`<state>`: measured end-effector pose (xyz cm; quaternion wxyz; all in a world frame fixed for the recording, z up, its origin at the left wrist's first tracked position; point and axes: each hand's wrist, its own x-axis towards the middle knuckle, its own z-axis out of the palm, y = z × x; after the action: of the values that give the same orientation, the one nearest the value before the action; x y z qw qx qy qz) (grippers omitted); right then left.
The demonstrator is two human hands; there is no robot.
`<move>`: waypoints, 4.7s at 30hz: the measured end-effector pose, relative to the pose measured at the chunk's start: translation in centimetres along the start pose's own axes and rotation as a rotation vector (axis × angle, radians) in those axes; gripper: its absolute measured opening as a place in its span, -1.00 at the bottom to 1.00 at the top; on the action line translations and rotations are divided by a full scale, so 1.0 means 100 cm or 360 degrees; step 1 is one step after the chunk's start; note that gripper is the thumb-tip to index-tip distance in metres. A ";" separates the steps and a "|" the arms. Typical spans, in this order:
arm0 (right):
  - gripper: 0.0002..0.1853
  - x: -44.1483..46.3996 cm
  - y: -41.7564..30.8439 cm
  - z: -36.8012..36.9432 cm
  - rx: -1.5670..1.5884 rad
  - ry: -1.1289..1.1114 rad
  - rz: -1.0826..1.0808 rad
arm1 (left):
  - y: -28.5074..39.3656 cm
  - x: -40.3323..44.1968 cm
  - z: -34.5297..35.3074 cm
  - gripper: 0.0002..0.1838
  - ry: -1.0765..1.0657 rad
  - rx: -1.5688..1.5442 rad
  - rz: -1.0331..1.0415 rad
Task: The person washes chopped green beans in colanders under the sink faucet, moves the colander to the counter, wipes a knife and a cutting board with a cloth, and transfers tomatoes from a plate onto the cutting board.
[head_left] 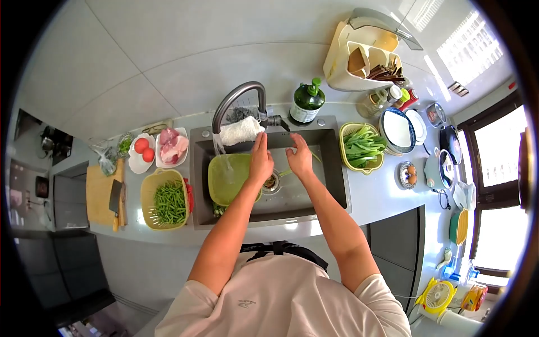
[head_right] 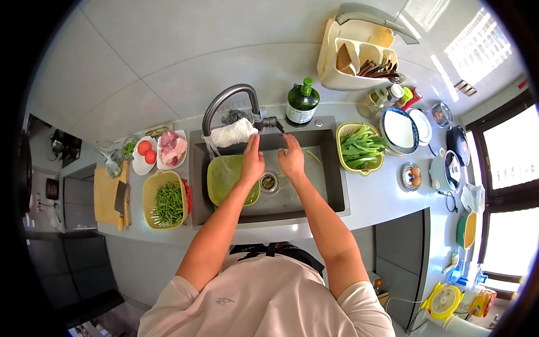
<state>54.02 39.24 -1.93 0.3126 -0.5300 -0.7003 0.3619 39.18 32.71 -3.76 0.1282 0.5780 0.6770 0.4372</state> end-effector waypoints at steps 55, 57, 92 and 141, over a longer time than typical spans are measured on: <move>-0.35 0.023 -0.008 0.020 0.0105 -0.0094 0.0106 | -0.010 0.035 -0.035 -0.22 -0.0170 0.0615 -0.0016; -0.35 0.022 -0.011 0.019 0.0142 -0.0118 0.0145 | -0.009 0.033 -0.036 -0.23 -0.0215 0.0583 -0.0018; -0.44 -0.054 0.011 0.110 -0.0137 -0.0274 0.0162 | -0.098 -0.101 -0.089 -0.19 -0.0323 0.0440 -0.0487; -0.69 -0.089 0.080 0.135 -0.0301 -0.0124 0.0270 | -0.162 -0.093 -0.105 -0.50 -0.0192 0.0351 -0.0660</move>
<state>49.20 29.68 -16.40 0.2020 -0.6000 -0.6954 0.3398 24.02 20.55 -12.67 0.1916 0.4622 0.8160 0.2895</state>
